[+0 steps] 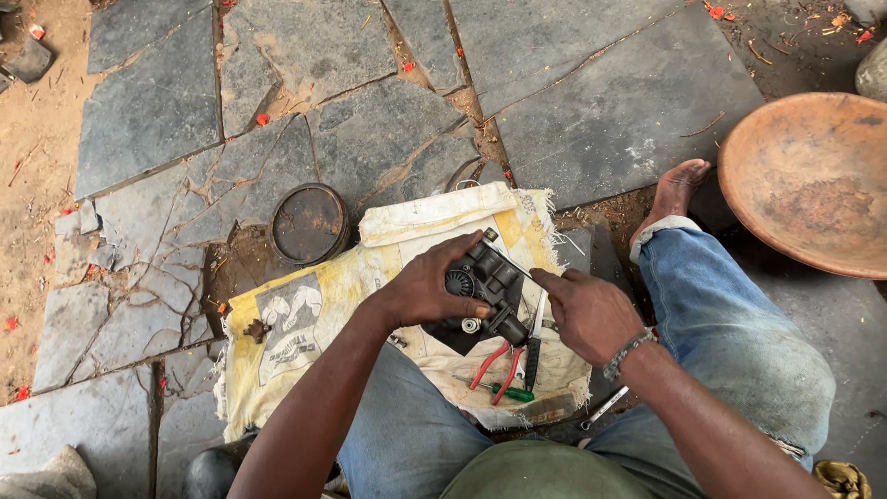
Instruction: The person uses wrenches and pliers to disassemble a mechanical housing, removes a cylindrical internal component, and cleans it with a cloth.
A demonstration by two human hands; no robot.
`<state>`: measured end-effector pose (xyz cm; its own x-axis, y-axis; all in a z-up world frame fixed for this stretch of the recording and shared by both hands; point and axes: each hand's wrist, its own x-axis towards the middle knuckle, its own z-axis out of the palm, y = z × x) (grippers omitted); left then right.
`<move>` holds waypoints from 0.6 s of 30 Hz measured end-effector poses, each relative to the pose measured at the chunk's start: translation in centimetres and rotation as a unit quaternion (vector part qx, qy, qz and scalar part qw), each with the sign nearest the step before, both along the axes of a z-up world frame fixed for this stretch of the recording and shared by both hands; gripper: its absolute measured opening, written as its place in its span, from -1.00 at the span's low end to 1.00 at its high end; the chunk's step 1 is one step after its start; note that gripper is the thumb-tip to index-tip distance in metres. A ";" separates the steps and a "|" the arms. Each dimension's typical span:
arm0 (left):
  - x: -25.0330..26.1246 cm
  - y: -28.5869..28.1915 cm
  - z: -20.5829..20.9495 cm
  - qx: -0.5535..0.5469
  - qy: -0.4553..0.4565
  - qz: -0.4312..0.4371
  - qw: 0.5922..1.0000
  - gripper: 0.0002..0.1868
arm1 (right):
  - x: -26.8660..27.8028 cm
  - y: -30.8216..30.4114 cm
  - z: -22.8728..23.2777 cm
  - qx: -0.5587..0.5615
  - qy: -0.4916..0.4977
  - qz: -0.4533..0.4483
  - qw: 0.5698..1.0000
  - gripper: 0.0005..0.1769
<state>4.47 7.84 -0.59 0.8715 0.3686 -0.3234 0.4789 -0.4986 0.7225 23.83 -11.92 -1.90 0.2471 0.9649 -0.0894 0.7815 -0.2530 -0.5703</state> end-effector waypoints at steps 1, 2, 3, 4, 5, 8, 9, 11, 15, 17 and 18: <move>-0.2 0.0 0.0 0.032 -0.032 -0.021 0.999 0.31 | 0.1 0.0 -0.1 0.001 -0.001 -0.003 1.000 -0.50; -0.2 0.1 0.1 0.063 -0.064 -0.042 0.995 0.33 | 0.2 0.1 -0.2 0.003 0.004 -0.004 1.000 -0.49; -0.2 0.2 0.2 0.064 -0.065 -0.042 0.995 0.33 | 0.2 0.1 -0.3 0.007 0.009 -0.002 1.000 -0.48; -0.1 0.1 0.3 0.085 -0.025 -0.029 0.996 0.32 | 0.5 0.3 -0.6 0.008 0.008 -0.002 1.000 -0.48; -0.2 -0.1 0.4 0.102 0.016 -0.014 0.995 0.31 | 0.8 0.4 -0.9 0.016 -0.002 0.013 1.000 -0.52; 0.1 -1.0 0.5 0.102 0.006 0.023 0.994 0.29 | 3.0 1.0 -1.6 0.018 -0.008 0.045 0.999 -0.55; 0.4 -1.3 0.6 0.103 0.007 0.021 0.994 0.29 | 3.8 1.3 -1.8 0.016 -0.006 0.057 0.998 -0.55; 0.7 -2.5 0.6 0.193 0.010 0.033 0.981 0.28 | 4.3 1.6 -2.2 0.019 -0.003 0.074 0.997 -0.54; 0.8 -4.0 0.1 0.231 -0.008 0.111 0.966 0.20 | 4.0 3.1 -2.7 0.062 -0.039 0.103 0.992 -0.55; 0.4 -3.8 0.0 0.185 -0.024 0.142 0.972 0.21 | 4.1 3.9 -2.3 0.032 -0.030 0.095 0.995 -0.56; 0.1 -3.9 0.1 0.185 -0.020 0.147 0.972 0.21 | 4.1 4.2 -2.0 0.002 -0.025 0.081 0.996 -0.57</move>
<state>4.58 3.98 -0.52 0.7199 0.6882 -0.0902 0.6157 -0.5733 0.5406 27.96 -7.71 -3.93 0.0916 0.9928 -0.0768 0.8399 -0.1185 -0.5296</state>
